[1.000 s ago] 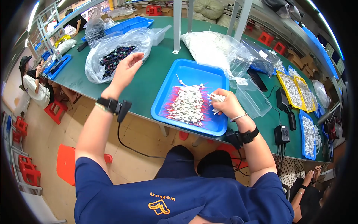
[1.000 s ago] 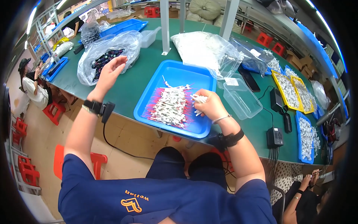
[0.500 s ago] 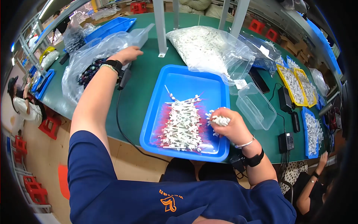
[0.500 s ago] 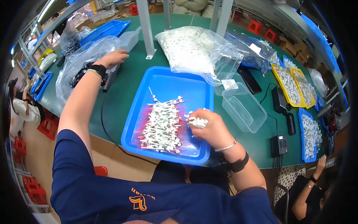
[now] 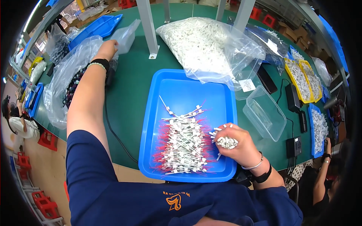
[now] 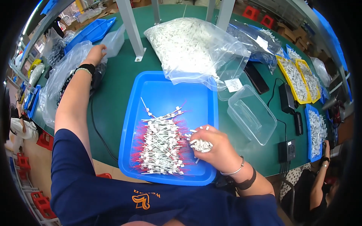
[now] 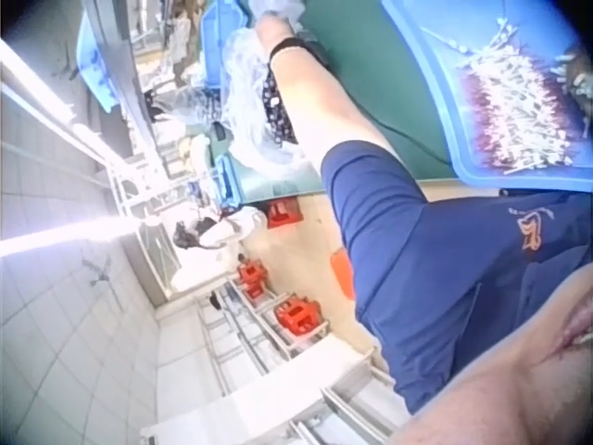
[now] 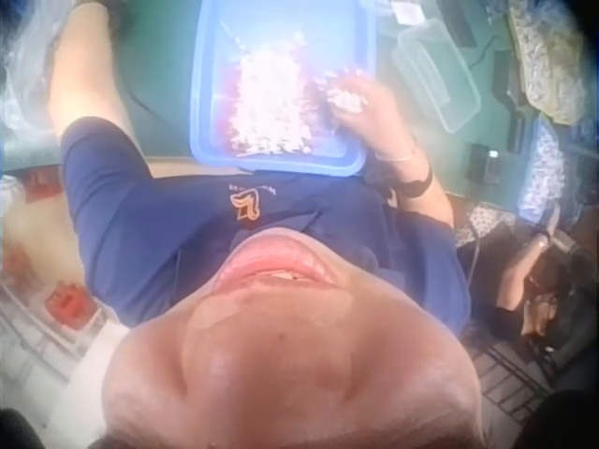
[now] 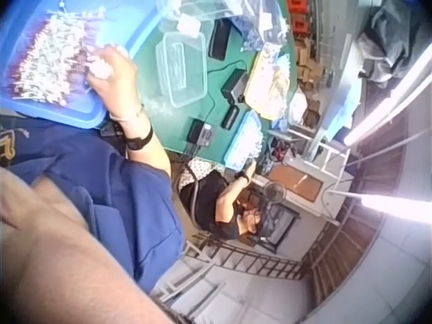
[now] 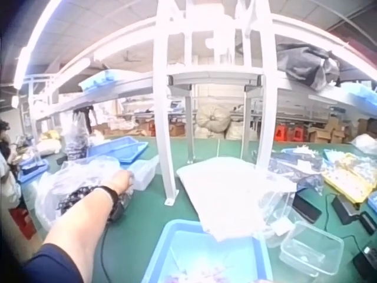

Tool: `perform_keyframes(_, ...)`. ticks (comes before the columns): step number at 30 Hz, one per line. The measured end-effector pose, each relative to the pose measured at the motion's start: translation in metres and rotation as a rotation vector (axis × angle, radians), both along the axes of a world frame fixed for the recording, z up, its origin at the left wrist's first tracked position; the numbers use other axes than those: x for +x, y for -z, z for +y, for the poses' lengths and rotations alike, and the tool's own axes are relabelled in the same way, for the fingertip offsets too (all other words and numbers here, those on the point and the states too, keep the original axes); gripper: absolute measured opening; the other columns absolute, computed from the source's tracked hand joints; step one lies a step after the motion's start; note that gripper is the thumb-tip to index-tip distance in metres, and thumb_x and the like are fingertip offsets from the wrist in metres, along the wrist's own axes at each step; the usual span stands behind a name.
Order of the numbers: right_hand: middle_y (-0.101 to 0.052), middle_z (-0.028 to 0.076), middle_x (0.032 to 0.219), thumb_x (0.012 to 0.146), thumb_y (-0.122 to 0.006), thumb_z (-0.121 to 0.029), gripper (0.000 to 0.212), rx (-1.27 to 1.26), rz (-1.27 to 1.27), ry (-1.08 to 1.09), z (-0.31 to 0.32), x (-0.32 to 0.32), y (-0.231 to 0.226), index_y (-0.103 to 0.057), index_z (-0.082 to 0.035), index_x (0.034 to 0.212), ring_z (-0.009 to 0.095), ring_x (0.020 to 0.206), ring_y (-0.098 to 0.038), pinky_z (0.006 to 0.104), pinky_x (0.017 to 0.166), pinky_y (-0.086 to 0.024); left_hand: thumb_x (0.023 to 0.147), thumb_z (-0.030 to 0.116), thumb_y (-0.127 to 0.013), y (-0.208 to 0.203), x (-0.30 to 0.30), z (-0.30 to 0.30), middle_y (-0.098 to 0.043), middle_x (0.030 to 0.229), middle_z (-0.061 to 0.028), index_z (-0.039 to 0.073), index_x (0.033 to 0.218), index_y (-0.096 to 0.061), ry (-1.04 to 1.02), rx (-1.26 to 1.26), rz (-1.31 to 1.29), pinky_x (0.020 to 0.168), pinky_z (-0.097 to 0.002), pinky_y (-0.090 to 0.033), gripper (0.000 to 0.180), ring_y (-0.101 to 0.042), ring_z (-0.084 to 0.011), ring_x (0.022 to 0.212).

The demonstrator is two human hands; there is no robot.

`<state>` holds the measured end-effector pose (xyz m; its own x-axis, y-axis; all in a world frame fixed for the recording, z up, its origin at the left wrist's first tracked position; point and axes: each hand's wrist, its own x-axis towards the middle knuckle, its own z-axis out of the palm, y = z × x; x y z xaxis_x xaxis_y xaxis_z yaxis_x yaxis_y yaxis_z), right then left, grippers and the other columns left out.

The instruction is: Assembling and sorting small industrial components at a workbench.

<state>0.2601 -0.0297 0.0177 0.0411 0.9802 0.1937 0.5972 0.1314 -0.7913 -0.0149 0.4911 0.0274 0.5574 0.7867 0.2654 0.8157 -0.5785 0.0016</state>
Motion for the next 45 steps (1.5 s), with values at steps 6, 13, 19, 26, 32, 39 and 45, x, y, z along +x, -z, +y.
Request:
perform_keyframes(6, -0.065, 0.009, 0.097, 0.07, -0.075, 0.003, 0.029, 0.003, 0.008, 0.018, -0.002, -0.003, 0.002, -0.067, -0.007, 0.096, 0.027, 0.093, -0.064, 0.0338, 0.082, -0.051, 0.087, 0.015, -0.064, -0.006, 0.013, -0.022, -0.069, 0.094, -0.0189, 0.003, 0.097, -0.068, 0.171, 0.059, -0.038, 0.078, -0.045, -0.051, 0.016, -0.064, -0.0386, 0.09)
perform_keyframes(13, -0.065, 0.009, 0.097, 0.07, -0.074, 0.002, 0.028, 0.004, 0.004, 0.008, -0.002, -0.002, 0.004, -0.067, -0.007, 0.096, 0.026, 0.094, -0.064, 0.0333, 0.083, -0.051, 0.084, 0.011, -0.062, -0.016, 0.018, -0.032, -0.067, 0.089, -0.0198, 0.002, 0.085, -0.062, 0.214, 0.043, 0.186, 0.077, -0.0463, -0.051, 0.009, -0.064, -0.039, 0.091)
perform_keyframes(19, -0.065, 0.009, 0.097, 0.071, -0.074, 0.002, 0.028, 0.013, 0.008, 0.005, -0.003, -0.001, 0.004, -0.067, -0.007, 0.096, 0.026, 0.094, -0.064, 0.0335, 0.083, -0.051, 0.078, 0.002, -0.063, -0.008, 0.012, -0.038, -0.065, 0.094, -0.0182, 0.003, 0.095, -0.059, 0.246, 0.184, 0.094, 0.078, -0.0452, -0.051, 0.018, -0.063, -0.0392, 0.09)
perform_keyframes(26, -0.065, 0.009, 0.097, 0.07, -0.074, 0.002, 0.028, 0.041, -0.004, 0.001, -0.003, -0.001, 0.006, -0.067, -0.007, 0.096, 0.027, 0.095, -0.064, 0.0341, 0.083, -0.051, 0.082, 0.003, -0.061, -0.006, 0.008, -0.037, -0.063, 0.105, -0.0179, 0.006, 0.101, -0.059, 0.166, 0.199, 0.033, 0.081, -0.0463, -0.051, 0.019, -0.062, -0.0385, 0.099)
perform_keyframes(32, -0.065, 0.009, 0.098, 0.07, -0.075, 0.002, 0.028, 0.029, -0.011, -0.011, -0.002, -0.001, 0.004, -0.067, -0.006, 0.096, 0.026, 0.095, -0.064, 0.0339, 0.084, -0.051, 0.088, 0.009, -0.059, -0.009, 0.013, -0.05, -0.063, 0.102, -0.0165, 0.009, 0.102, -0.059, 0.131, 0.262, -0.077, 0.08, -0.0479, -0.051, 0.014, -0.063, -0.0377, 0.096)
perform_keyframes(39, -0.065, 0.009, 0.098, 0.07, -0.075, 0.002, 0.028, 0.012, 0.024, 0.002, -0.002, -0.002, 0.004, -0.067, -0.006, 0.096, 0.026, 0.095, -0.064, 0.0329, 0.084, -0.051, 0.09, 0.012, -0.058, -0.03, 0.004, -0.055, -0.064, 0.101, -0.014, 0.012, 0.106, -0.06, 0.032, 0.383, -0.213, 0.076, -0.0474, -0.052, 0.016, -0.064, -0.0377, 0.091)
perform_keyframes(45, -0.065, 0.009, 0.098, 0.07, -0.074, 0.003, 0.028, 0.001, 0.02, -0.007, -0.002, -0.003, 0.003, -0.067, -0.006, 0.095, 0.025, 0.094, -0.064, 0.033, 0.083, -0.051, 0.088, 0.013, -0.064, -0.057, -0.008, -0.114, -0.064, 0.095, -0.0127, 0.009, 0.104, -0.061, 0.203, 0.395, -0.285, 0.072, -0.0414, -0.051, 0.017, -0.064, -0.0334, 0.086)
